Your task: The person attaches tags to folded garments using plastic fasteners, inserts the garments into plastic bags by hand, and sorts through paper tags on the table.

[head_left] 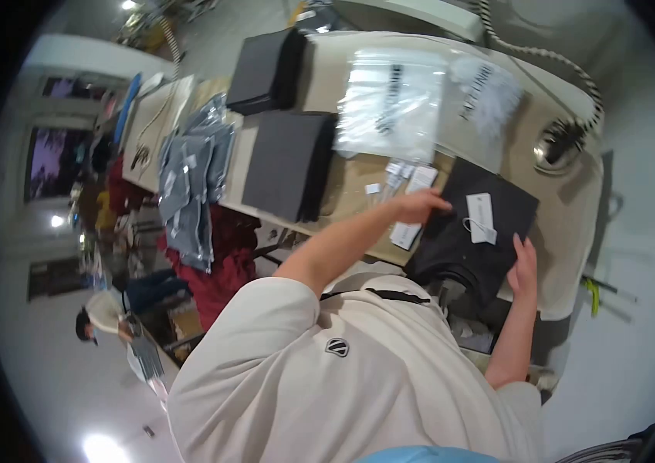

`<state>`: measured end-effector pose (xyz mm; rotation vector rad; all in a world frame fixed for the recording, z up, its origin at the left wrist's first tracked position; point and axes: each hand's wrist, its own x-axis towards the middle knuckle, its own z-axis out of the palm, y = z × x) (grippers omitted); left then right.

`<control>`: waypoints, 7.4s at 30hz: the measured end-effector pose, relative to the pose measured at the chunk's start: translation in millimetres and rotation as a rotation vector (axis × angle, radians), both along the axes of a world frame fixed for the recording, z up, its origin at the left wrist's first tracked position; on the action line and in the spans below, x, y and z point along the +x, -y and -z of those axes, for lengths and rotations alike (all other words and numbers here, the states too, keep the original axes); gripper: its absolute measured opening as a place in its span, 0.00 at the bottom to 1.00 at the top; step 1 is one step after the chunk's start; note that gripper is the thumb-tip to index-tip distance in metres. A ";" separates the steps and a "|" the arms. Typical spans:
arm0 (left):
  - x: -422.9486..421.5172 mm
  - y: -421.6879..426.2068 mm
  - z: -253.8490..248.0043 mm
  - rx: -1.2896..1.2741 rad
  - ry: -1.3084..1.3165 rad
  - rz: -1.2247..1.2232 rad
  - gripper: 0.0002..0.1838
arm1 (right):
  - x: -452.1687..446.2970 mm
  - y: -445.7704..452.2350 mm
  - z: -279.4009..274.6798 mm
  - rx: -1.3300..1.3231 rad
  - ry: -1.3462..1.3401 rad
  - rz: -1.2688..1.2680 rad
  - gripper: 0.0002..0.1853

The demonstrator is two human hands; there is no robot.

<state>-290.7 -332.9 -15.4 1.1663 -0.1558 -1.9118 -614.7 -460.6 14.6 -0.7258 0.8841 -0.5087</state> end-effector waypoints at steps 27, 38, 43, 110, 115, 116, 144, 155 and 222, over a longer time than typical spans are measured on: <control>447.2 -334.6 -1.2 0.043 -0.057 -0.406 0.25 | 517.0 -243.6 18.7 0.398 0.172 -0.313 0.20; 431.3 -332.7 -0.1 0.008 1.459 -0.111 0.28 | 530.6 -255.9 16.1 -0.511 -0.554 -0.321 0.27; 371.4 -372.3 -2.9 -0.141 1.874 -0.315 0.30 | 498.5 -330.9 2.5 -1.120 -0.851 -0.192 0.34; 262.8 -304.3 -83.5 -0.632 1.353 0.446 0.21 | 508.4 -294.6 -11.4 -0.430 -0.486 -0.435 0.26; 325.4 -220.1 -157.6 -1.065 1.305 0.189 0.14 | 432.1 -276.8 -57.0 -0.752 -0.652 -0.395 0.22; 334.9 -193.4 -155.1 -0.918 1.189 -0.048 0.13 | 404.2 -275.1 -64.8 -0.824 -0.645 -0.368 0.21; 347.9 43.7 -163.9 -0.815 1.457 -0.062 0.11 | 191.3 -230.9 -131.8 -0.736 -1.021 0.043 0.18; 247.2 -174.6 -222.8 -1.443 1.732 0.306 0.13 | 359.4 -243.5 -157.3 -0.313 -0.363 0.086 0.14; 333.5 -338.6 -20.2 -0.226 1.952 0.462 0.32 | 344.6 -238.1 -143.2 -1.664 -0.580 -0.798 0.11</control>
